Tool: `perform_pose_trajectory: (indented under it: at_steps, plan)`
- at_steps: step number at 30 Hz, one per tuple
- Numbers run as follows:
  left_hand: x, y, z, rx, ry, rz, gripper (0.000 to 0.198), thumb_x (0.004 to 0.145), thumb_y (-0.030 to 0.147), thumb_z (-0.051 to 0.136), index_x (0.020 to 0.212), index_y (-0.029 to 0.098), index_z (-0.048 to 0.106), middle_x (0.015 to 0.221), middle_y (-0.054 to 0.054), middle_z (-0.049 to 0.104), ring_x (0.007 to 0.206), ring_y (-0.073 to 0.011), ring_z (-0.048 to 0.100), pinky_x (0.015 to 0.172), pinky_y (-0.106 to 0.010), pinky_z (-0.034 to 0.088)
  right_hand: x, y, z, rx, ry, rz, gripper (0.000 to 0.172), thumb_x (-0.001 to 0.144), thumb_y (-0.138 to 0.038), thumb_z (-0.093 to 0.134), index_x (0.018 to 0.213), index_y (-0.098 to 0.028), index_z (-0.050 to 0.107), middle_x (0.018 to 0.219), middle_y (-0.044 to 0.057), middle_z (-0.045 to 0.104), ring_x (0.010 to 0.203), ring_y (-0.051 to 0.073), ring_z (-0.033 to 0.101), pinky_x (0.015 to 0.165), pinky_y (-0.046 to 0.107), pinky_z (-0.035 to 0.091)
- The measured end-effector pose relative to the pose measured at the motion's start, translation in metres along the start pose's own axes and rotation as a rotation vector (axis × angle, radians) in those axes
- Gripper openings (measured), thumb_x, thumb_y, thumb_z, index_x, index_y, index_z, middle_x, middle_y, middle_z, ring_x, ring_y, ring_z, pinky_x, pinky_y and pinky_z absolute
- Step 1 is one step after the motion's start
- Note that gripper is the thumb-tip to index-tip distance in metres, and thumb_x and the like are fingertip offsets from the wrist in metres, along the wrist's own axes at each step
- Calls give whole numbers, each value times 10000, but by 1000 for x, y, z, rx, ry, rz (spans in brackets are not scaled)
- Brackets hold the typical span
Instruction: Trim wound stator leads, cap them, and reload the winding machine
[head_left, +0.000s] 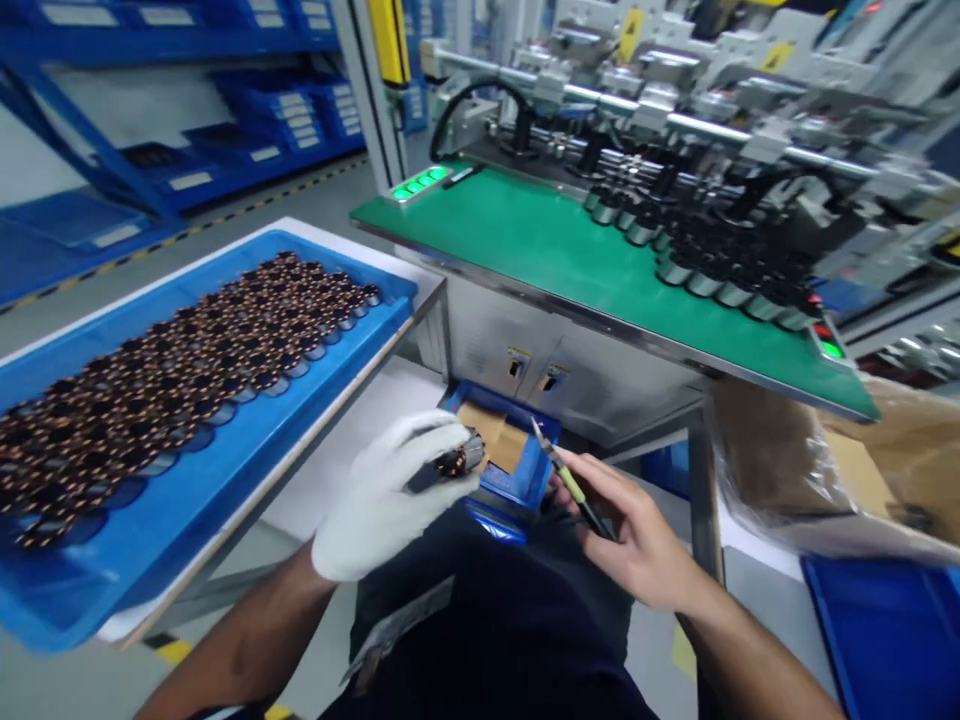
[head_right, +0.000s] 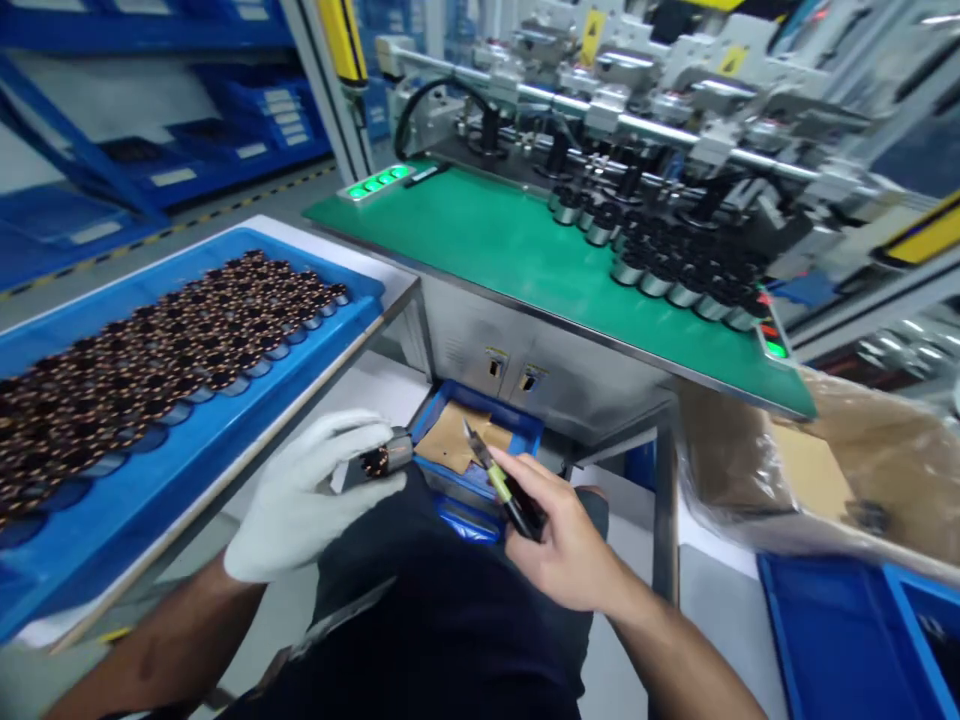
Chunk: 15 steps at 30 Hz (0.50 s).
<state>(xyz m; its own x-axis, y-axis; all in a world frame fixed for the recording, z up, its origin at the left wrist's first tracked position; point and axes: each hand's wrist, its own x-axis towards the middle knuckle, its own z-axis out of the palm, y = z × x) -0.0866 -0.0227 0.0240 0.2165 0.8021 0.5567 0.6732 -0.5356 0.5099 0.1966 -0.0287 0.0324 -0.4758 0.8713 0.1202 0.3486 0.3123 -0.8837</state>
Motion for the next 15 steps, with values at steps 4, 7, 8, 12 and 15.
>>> perform_pose_trajectory:
  at_steps: [4,7,8,12,15]
  plan:
    - [-22,-27,-47,258,58,-192,267,851,342,695,1098,244,667,1140,-37,651,1015,-173,664,917,-294,546,3,10,2,-32,-85,-12,733,752,-23,514,1426,-310,491,1027,20,663,820,118,652,800,248,545]
    - [-30,-73,-94,549,78,-377,386,833,494,682,1114,229,672,1158,-28,681,1052,-219,661,968,-386,533,12,4,-5,-110,-140,-18,722,767,-46,519,1446,-287,471,1084,50,677,851,146,683,796,271,564]
    - [-32,-95,-107,614,45,-443,423,827,537,671,1120,231,675,1144,-19,694,1041,-228,666,962,-417,536,18,0,-11,-172,-124,-42,709,774,-64,536,1448,-277,472,1121,66,679,913,174,691,829,297,565]
    - [-42,-188,-131,609,-193,-464,440,800,601,661,1019,224,720,918,0,728,849,-240,690,846,-439,575,80,-24,-50,-438,116,-263,642,800,-164,600,1428,-256,504,1242,95,654,1157,268,629,1024,425,492]
    - [-48,-228,-124,593,-207,-444,362,789,587,666,924,255,724,875,18,715,799,-217,687,775,-354,584,159,-33,-76,-688,312,-296,632,779,-220,612,1405,-182,534,1226,126,652,1090,286,643,994,459,504]
